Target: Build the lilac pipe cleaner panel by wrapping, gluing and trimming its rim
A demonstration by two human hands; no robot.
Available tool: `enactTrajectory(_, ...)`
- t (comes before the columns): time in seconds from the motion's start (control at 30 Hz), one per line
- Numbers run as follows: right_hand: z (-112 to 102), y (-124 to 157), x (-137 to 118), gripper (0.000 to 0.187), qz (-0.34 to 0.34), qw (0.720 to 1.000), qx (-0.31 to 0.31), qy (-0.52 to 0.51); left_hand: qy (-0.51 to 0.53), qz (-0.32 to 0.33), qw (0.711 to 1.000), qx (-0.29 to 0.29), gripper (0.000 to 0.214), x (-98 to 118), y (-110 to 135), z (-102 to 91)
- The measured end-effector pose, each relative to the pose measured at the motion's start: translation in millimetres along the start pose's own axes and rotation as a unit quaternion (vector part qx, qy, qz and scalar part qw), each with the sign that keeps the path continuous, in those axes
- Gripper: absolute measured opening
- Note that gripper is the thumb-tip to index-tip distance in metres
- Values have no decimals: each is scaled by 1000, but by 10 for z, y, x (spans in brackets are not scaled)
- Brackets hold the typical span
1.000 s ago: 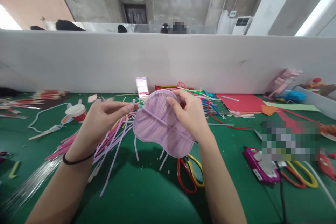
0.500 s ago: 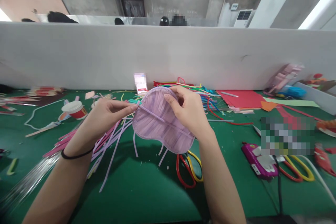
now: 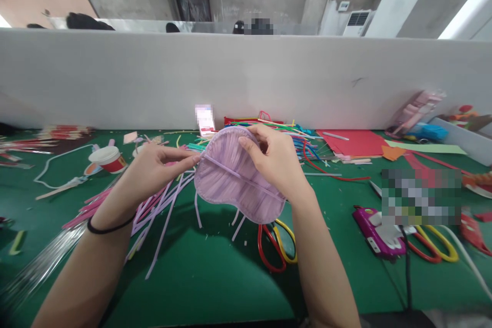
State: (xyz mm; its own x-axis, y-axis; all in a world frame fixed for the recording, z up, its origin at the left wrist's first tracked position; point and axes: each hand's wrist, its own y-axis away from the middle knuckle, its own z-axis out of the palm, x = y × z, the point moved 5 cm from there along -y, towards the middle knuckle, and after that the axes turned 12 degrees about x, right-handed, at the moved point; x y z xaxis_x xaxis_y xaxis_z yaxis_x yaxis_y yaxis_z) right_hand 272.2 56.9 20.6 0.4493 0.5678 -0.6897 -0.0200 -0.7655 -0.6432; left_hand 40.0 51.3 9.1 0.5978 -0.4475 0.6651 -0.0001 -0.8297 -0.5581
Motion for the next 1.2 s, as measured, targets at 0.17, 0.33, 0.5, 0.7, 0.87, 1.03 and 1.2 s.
enactTrajectory(0.17, 4, 6, -19, 23, -2, 1000, -2, 7, -8, 11, 1000, 12, 12, 13, -9, -4)
enactTrajectory(0.33, 8, 11, -17, 23, -5, 1000, -2, 14, -2, 6, 1000, -7, 15, 32, 3, 2)
enactTrajectory(0.5, 15, 15, -13, 24, -6, 1000, -8, 10, 0, -12, 999, -40, 18, 75, 31, 9)
enactTrajectory(0.7, 18, 15, -14, 22, -6, 1000, -10, 9, 2, 4, 999, -38, 17, 61, 27, 29)
enactTrajectory(0.87, 16, 10, -6, 22, -12, 1000, -8, 9, 2, 8, 999, -35, 16, 54, 21, 22)
enactTrajectory(1.03, 16, 0, -1, 22, -6, 1000, -11, -13, 8, -58, 998, -39, 29, 12, -13, -14)
enactTrajectory(1.2, 34, -12, 14, 21, 18, 999, -29, -36, 77, -63, 993, -70, 24, -12, -45, 16)
